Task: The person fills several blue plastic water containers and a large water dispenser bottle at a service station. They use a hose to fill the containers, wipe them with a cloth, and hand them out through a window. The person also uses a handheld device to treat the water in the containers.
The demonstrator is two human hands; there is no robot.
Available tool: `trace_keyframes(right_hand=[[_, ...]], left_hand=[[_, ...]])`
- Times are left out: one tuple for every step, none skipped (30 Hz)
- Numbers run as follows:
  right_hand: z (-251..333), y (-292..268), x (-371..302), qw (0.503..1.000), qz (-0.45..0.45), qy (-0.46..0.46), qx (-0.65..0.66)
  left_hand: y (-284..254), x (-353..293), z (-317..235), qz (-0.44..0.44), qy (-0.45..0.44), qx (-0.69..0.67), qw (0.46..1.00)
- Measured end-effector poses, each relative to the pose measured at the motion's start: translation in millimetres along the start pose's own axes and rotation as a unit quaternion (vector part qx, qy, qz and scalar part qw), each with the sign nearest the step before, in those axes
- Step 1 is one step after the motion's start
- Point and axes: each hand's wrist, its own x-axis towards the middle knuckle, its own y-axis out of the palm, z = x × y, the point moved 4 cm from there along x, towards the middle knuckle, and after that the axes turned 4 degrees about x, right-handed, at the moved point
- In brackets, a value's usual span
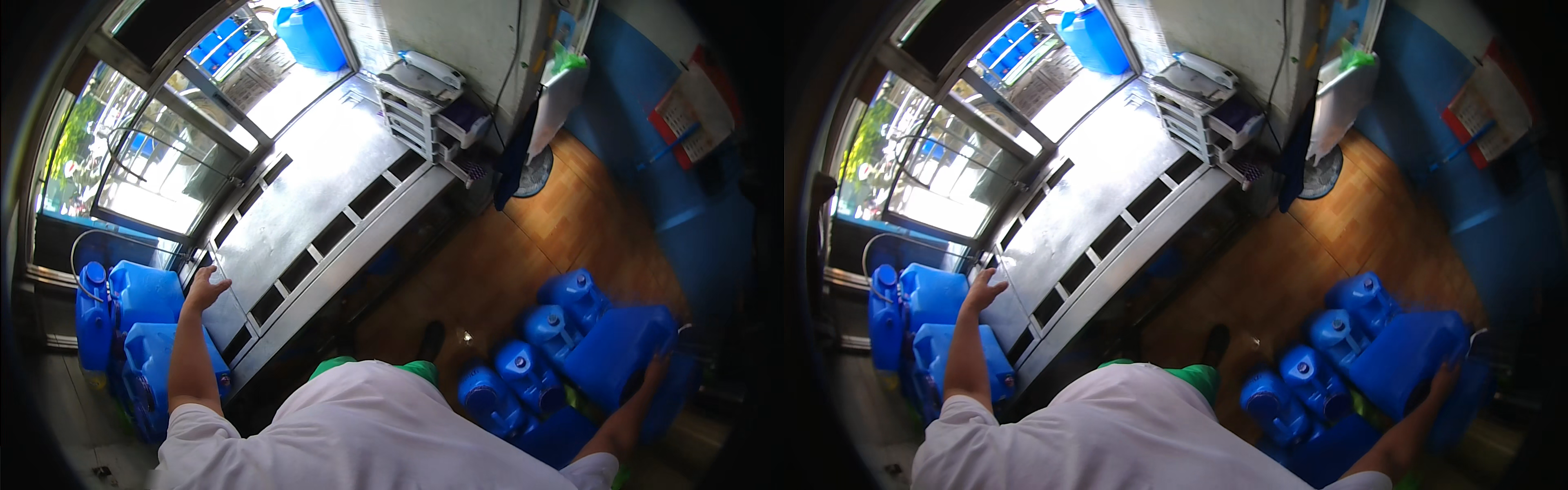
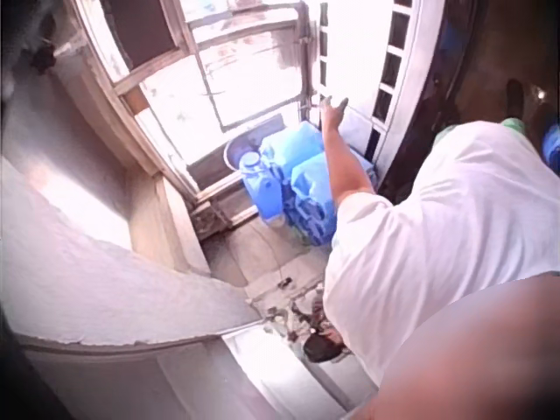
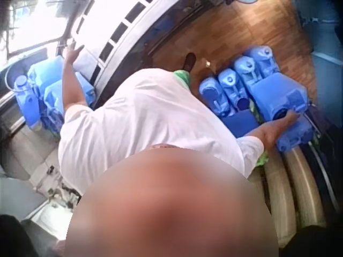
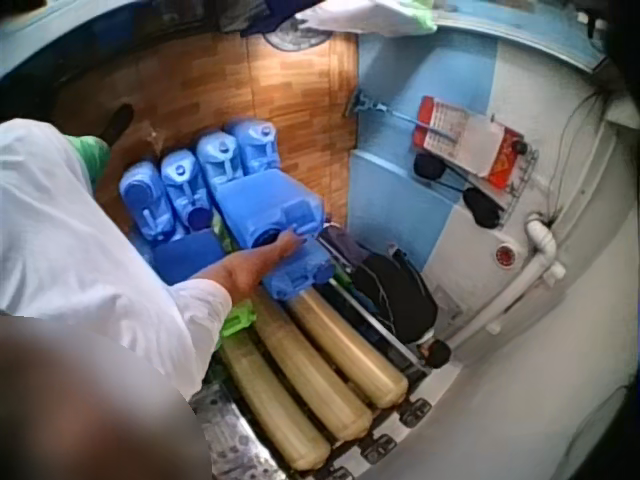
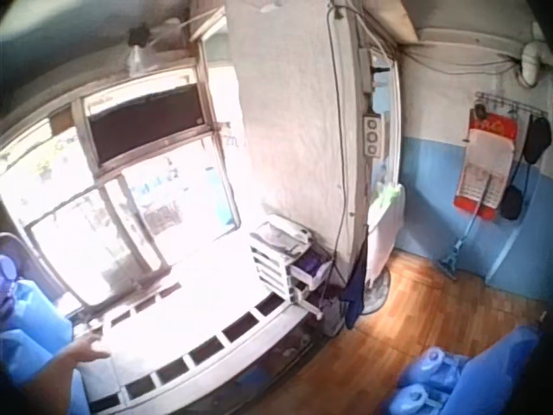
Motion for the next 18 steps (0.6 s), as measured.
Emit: trace_keyframes(right_hand=[[21,9,-8,1.000,0.018,0.008,0.006],[43,8,-14,0.999,0.030,0.013,0.006],[50,2,-29,0.998,0.049,-0.008,-0.029],[66,-1,-40,0.995,0.068,-0.032,-0.064],[99,-8,-62,0.997,0.070,-0.039,-0.014],[133,-22,-89,0.996,0.075,-0.048,0.034],[171,-39,-109,0.991,0.102,-0.078,0.043],[212,-60,-127,0.985,0.128,-0.107,0.050],[253,-81,-144,0.977,0.155,-0.136,0.057],[294,-102,-161,0.957,0.195,-0.193,0.090],[337,-125,-177,0.932,0.234,-0.248,0.122],[383,-148,-197,0.902,0.270,-0.300,0.152],[431,-175,-220,0.880,0.282,-0.349,0.152],[480,-197,-246,0.858,0.291,-0.396,0.153],[520,-206,-268,0.846,0.314,-0.395,0.174],[560,-209,-289,0.831,0.339,-0.396,0.196],[603,-206,-311,0.803,0.344,-0.448,0.192],[649,-200,-336,0.775,0.348,-0.495,0.183]], left_hand=[[2,-17,12,0.007,-0.022,-0.001,1.000],[9,-32,23,0.019,-0.044,-0.009,0.999],[17,-31,25,0.029,-0.050,-0.006,0.998],[33,-28,42,0.031,-0.044,-0.004,0.999],[34,-33,41,0.037,-0.057,-0.018,0.998],[36,-40,40,0.044,-0.070,-0.032,0.996],[40,-43,49,0.045,-0.069,-0.044,0.996],[47,-43,59,0.045,-0.066,-0.057,0.995],[51,-43,68,0.046,-0.063,-0.069,0.995],[53,-43,75,0.038,-0.054,-0.085,0.994],[55,-40,77,0.028,-0.043,-0.101,0.994],[56,-34,78,0.018,-0.032,-0.118,0.992],[55,-28,77,-0.003,-0.009,-0.148,0.989],[53,-19,70,-0.025,0.017,-0.178,0.984],[38,-15,49,-0.033,0.033,-0.241,0.969],[19,-15,25,-0.042,0.046,-0.301,0.951],[5,-18,9,-0.078,0.097,-0.325,0.937],[-9,-23,-3,-0.116,0.144,-0.347,0.919]])
